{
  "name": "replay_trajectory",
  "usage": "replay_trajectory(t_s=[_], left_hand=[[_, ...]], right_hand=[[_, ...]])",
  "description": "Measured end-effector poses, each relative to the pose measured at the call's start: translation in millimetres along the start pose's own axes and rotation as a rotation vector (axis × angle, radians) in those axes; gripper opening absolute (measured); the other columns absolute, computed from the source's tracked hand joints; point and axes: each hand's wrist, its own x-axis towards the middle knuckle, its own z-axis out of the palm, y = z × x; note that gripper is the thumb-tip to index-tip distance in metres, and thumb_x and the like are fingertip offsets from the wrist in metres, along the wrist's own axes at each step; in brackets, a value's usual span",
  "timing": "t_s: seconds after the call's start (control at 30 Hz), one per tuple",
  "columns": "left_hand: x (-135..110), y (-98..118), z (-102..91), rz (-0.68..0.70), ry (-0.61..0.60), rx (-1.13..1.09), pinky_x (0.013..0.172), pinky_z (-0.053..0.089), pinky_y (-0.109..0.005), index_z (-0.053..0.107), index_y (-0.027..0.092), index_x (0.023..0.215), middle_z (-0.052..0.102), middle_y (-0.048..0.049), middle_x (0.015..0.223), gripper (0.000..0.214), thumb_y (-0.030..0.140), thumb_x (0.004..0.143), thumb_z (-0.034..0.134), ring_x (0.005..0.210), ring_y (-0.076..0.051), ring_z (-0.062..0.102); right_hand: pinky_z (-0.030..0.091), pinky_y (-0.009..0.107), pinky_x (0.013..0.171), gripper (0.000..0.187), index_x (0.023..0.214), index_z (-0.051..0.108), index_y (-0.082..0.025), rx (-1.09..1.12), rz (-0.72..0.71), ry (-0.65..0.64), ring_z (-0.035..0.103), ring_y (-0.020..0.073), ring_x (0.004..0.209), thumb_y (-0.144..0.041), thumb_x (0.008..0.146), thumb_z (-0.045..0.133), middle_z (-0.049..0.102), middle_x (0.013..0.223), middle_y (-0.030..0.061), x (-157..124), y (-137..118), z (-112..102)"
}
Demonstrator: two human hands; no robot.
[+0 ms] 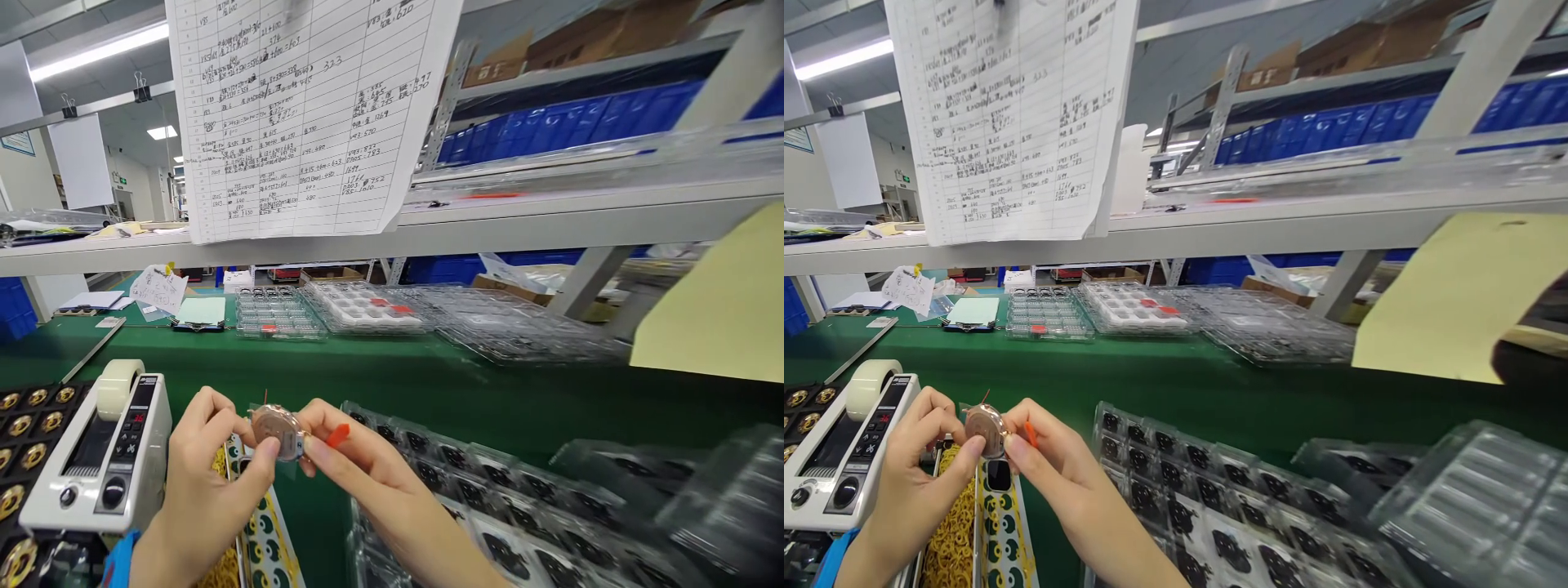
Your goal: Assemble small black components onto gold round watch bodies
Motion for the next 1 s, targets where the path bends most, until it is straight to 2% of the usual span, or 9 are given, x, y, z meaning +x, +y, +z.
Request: replay_trajectory(t_s=[0.1, 0.23, 0.37, 0.47, 0.57, 0.7, 0.83, 0.9, 1.0], left_hand=[[-0.1, -1.3, -1.7, 0.035, -0.013, 0.072, 0.058, 0.040, -0.024, 0.054, 0.019, 0.066, 0.047, 0.0016, 0.071, 0.022, 0.014, 0.087, 0.057, 0.065, -0.012, 0.050], [2.1, -5.2, -7.3, -0.021, -0.086, 0.125, 0.058, 0.039, -0.025, 0.052, 0.019, 0.065, 0.048, 0.0019, 0.071, 0.024, 0.018, 0.089, 0.057, 0.064, -0.013, 0.049], [3.7, -7.8, -13.2, -0.020, 0.078, 0.209, 0.059, 0.037, -0.027, 0.045, 0.021, 0.065, 0.045, 0.0031, 0.069, 0.027, 0.015, 0.085, 0.061, 0.064, -0.014, 0.046], [2.2, -7.7, -16.0, 0.033, 0.141, 0.096, 0.071, 0.043, -0.029, 0.059, 0.022, 0.077, 0.054, 0.0001, 0.082, 0.013, 0.012, 0.086, 0.062, 0.079, -0.016, 0.054], [0.0, -7.6, -15.0, 0.081, -0.008, -0.098, 0.091, 0.046, -0.035, 0.072, 0.028, 0.091, 0.062, -0.0046, 0.113, 0.017, 0.013, 0.086, 0.065, 0.106, -0.021, 0.058], [1.1, -10.0, -12.5, 0.041, -0.213, -0.293, 0.110, 0.037, -0.047, 0.076, 0.027, 0.097, 0.056, -0.0083, 0.138, 0.020, 0.018, 0.080, 0.075, 0.136, -0.030, 0.043], [3.7, -8.4, -12.4, -0.007, -0.313, -0.404, 0.115, 0.032, -0.052, 0.075, 0.025, 0.095, 0.052, -0.0090, 0.145, 0.027, 0.021, 0.070, 0.083, 0.141, -0.033, 0.037], [2.8, -4.7, -11.8, -0.014, -0.337, -0.435, 0.116, 0.029, -0.053, 0.073, 0.023, 0.095, 0.057, -0.0097, 0.141, 0.032, 0.019, 0.066, 0.086, 0.139, -0.032, 0.041], [-5.4, 0.1, -13.4, -0.050, -0.332, -0.453, 0.118, 0.028, -0.050, 0.069, 0.019, 0.104, 0.064, -0.0118, 0.131, 0.039, 0.017, 0.068, 0.085, 0.134, -0.030, 0.050]], right_hand=[[0.042, 0.026, 0.068, 0.039, 0.080, 0.059, -0.021, 0.009, 0.017, 0.000, 0.045, 0.0141, 0.071, -0.058, 0.091, 0.054, 0.049, 0.075, -0.0004, 0.8, -2.1, 2.2], [0.045, 0.027, 0.068, 0.041, 0.080, 0.059, -0.021, 0.005, 0.013, -0.013, 0.047, 0.0147, 0.071, -0.060, 0.091, 0.054, 0.050, 0.075, 0.0004, 3.2, 1.0, 1.8], [0.042, 0.027, 0.066, 0.041, 0.078, 0.058, -0.021, -0.038, -0.003, 0.044, 0.044, 0.0145, 0.067, -0.060, 0.090, 0.054, 0.046, 0.070, -0.0004, 6.0, 8.0, -1.4], [0.041, 0.028, 0.066, 0.041, 0.077, 0.058, -0.021, -0.008, 0.018, 0.009, 0.044, 0.0145, 0.066, -0.060, 0.089, 0.055, 0.048, 0.070, -0.0002, 5.8, 10.3, -1.3], [0.042, 0.027, 0.066, 0.040, 0.077, 0.059, -0.021, 0.040, 0.033, -0.048, 0.045, 0.0147, 0.068, -0.059, 0.089, 0.057, 0.050, 0.074, 0.0009, 2.8, 10.5, 1.8], [0.041, 0.025, 0.065, 0.036, 0.075, 0.059, -0.021, 0.147, 0.053, -0.058, 0.043, 0.0126, 0.066, -0.055, 0.087, 0.063, 0.047, 0.073, -0.0011, -0.7, 11.6, 6.3], [0.046, 0.026, 0.069, 0.035, 0.077, 0.063, -0.021, 0.240, 0.155, -0.057, 0.050, 0.0141, 0.070, -0.056, 0.080, 0.070, 0.052, 0.075, -0.0001, -1.1, 8.9, 15.2], [0.050, 0.031, 0.076, 0.035, 0.081, 0.066, -0.022, 0.289, 0.230, -0.060, 0.057, 0.0181, 0.078, -0.056, 0.076, 0.074, 0.061, 0.082, 0.0027, -3.6, 7.4, 22.1], [0.054, 0.042, 0.081, 0.040, 0.094, 0.071, -0.023, 0.321, 0.315, -0.023, 0.064, 0.0268, 0.086, -0.057, 0.073, 0.074, 0.070, 0.094, 0.0095, -10.2, 13.8, 24.6]])
